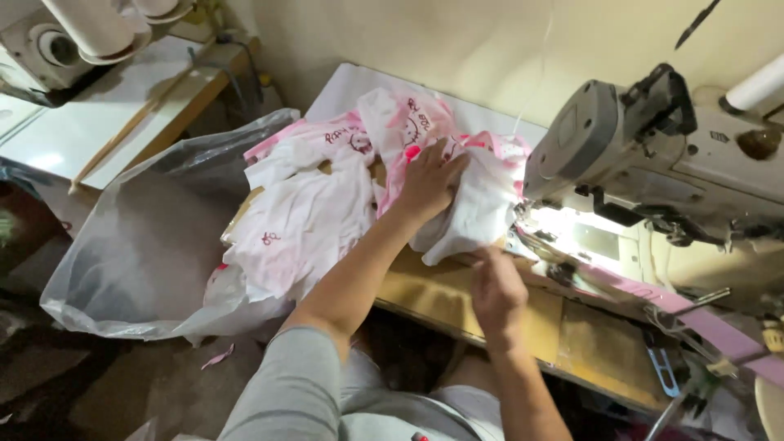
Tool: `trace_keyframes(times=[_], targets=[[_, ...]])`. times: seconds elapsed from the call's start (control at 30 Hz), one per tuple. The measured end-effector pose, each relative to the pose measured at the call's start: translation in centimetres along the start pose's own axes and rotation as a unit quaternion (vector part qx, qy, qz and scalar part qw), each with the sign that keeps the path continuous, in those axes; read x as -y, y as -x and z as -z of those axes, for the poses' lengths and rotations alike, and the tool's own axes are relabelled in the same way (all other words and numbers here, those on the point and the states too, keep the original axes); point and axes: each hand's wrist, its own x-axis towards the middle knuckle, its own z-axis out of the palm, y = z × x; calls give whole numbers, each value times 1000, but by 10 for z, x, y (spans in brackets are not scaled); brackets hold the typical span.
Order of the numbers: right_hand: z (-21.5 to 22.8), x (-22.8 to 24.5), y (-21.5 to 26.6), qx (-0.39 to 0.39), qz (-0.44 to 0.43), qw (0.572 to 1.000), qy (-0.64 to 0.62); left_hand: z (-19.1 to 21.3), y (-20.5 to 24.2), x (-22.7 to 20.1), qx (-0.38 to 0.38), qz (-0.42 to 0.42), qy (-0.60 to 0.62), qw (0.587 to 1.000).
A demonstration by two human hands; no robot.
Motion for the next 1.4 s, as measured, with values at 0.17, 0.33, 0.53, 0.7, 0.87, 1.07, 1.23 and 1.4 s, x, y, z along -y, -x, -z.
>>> trace_keyframes(times=[0.17,0.33,0.53,0.7,0.87,1.07,1.23,1.4], targets=[[-83,12,31,187,22,982,-30,149,8,-1,230,469,211,826],[-173,-20,-8,203,-71,970,-111,169,95,76,380,392,-70,835],[-215,-38,-15,161,-103,968,-162,148,136,125,270,366,-117,883],[-115,50,-8,246,-123,948,-159,136,141,47,42,452,483,749],[-105,90,-23,171,-424,804,-381,210,117,-102,293,362,693,550],[-41,30,32,113,-329,617,-706,291,84,-28,163,198,797,547],[32,34,27,224,-368,574,-696,290,19,103,23,298,559,774],[32,41,32,306,-395,684,-531,192,29,159,212,290,-4,933]])
